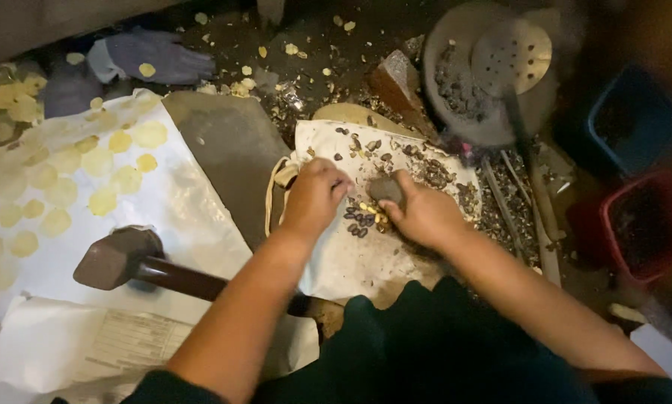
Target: Cracking nuts with a stone and flattening them into discs using a mallet
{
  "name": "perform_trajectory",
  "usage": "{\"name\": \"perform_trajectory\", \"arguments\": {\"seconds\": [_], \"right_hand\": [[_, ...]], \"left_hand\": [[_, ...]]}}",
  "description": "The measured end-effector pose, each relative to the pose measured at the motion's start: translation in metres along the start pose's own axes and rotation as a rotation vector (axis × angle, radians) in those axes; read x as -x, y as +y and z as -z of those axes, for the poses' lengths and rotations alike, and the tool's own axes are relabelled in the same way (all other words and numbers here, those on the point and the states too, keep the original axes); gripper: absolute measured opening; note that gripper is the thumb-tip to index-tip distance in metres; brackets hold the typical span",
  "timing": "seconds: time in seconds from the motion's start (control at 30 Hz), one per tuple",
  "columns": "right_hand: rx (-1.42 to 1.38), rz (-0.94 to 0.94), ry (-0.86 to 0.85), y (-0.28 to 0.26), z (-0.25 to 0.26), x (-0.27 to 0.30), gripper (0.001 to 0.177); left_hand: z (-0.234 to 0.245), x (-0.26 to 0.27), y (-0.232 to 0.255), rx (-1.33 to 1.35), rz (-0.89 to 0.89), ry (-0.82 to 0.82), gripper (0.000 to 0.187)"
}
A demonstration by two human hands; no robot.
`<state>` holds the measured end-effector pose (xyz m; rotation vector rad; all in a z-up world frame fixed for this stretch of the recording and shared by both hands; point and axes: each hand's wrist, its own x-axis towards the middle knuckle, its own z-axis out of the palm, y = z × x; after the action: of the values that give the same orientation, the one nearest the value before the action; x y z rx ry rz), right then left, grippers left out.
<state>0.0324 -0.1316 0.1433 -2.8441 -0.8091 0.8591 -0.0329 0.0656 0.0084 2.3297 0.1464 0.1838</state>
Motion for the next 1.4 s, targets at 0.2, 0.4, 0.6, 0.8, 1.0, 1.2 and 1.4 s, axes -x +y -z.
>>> {"name": "perform_trajectory", "arguments": {"seconds": [0.2, 0.4, 0.6, 0.8, 1.0, 1.2, 1.4], "right_hand": [[-0.105, 0.019, 0.134, -0.012, 0.018, -0.012, 0.05], [0.037, 0.169, 0.059, -0.022, 0.01, -0.021, 0.052], [-0.22, -0.017, -0.031, -0.001, 0.015, -0.045, 0.054], [-0.033, 0.065, 0.007, -0.013, 0.011, -0.023, 0.046], [0.036, 0.019, -0.088, 0.006, 0.008, 0.003, 0.052], [-0.029, 0.004, 0.117, 0.007, 0.02, -0.01, 0.052], [0.062, 0.154, 0.11, -0.015, 0.007, -0.019, 0.056]], "left_hand": [[-0.034, -0.009, 0.014, -0.115, 0.113, 0.116, 0.023], [0.016, 0.021, 0.018, 0.11, -0.001, 0.05, 0.015], [0.013, 0.027, 0.006, 0.109, -0.232, -0.151, 0.012], [-0.005, 0.032, -0.006, -0.024, -0.391, -0.07, 0.005], [-0.049, 0.007, -0.023, -0.143, -0.22, 0.18, 0.014], [-0.027, -0.014, 0.029, -0.01, -0.009, 0.077, 0.068], [-0.011, 0.023, 0.012, 0.016, -0.005, 0.156, 0.028]]}}
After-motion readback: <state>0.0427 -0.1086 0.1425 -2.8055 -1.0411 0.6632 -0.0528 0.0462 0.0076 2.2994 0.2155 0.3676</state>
